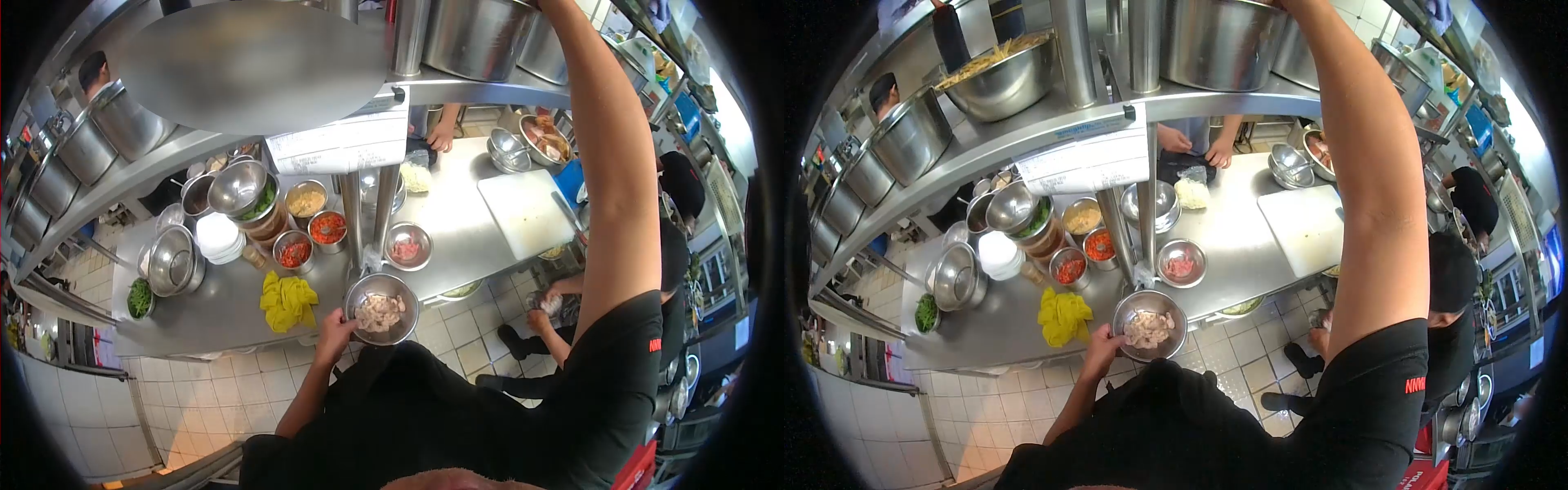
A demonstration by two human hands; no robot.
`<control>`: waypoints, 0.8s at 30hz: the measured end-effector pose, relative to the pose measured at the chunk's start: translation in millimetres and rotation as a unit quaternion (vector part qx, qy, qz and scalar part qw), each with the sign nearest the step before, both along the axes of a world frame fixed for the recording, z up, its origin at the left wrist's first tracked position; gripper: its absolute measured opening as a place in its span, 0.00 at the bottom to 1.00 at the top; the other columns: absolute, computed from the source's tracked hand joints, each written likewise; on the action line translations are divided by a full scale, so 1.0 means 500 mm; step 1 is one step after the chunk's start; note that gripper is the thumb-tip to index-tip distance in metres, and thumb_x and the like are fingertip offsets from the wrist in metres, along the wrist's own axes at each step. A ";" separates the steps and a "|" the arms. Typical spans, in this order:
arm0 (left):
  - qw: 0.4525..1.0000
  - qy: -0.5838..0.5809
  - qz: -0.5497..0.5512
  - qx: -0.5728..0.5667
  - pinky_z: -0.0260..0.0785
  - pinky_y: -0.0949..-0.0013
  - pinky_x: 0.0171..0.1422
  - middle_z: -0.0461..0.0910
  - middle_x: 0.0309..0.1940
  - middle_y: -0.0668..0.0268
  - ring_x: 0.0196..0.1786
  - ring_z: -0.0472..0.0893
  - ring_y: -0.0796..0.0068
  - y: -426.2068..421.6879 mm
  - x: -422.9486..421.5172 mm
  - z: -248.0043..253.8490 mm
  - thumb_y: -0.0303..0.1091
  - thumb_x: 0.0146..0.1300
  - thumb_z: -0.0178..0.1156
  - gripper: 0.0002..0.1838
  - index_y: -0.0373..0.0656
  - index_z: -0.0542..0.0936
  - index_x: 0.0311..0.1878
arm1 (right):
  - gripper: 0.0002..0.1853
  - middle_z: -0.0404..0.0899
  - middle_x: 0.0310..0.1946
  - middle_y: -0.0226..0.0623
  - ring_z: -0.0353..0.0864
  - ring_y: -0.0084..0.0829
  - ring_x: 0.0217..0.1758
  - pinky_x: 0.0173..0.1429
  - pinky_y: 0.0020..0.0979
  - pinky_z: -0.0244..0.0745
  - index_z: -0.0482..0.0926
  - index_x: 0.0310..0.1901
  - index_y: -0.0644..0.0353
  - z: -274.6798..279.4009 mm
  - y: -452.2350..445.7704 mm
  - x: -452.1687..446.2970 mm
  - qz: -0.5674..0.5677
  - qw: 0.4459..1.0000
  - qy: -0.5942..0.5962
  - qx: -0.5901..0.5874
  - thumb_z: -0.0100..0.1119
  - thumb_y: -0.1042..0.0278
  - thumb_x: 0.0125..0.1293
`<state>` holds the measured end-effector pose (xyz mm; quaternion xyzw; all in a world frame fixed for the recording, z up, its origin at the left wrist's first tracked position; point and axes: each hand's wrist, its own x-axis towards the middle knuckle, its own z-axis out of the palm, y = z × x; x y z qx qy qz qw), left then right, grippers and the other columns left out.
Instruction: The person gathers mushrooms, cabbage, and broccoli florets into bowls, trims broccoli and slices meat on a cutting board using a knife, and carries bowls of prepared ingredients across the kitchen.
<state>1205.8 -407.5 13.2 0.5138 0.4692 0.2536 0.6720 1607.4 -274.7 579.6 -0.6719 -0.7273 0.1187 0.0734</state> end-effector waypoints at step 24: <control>0.999 -0.041 -0.035 0.009 0.72 0.73 0.30 0.78 0.28 0.68 0.28 0.78 0.80 0.031 0.019 0.130 0.26 0.54 0.64 0.10 0.36 0.78 0.39 | 0.14 0.84 0.37 0.32 0.80 0.27 0.37 0.45 0.34 0.75 0.84 0.45 0.61 -0.015 0.032 -0.016 -0.012 0.981 -0.184 0.065 0.61 0.66 0.59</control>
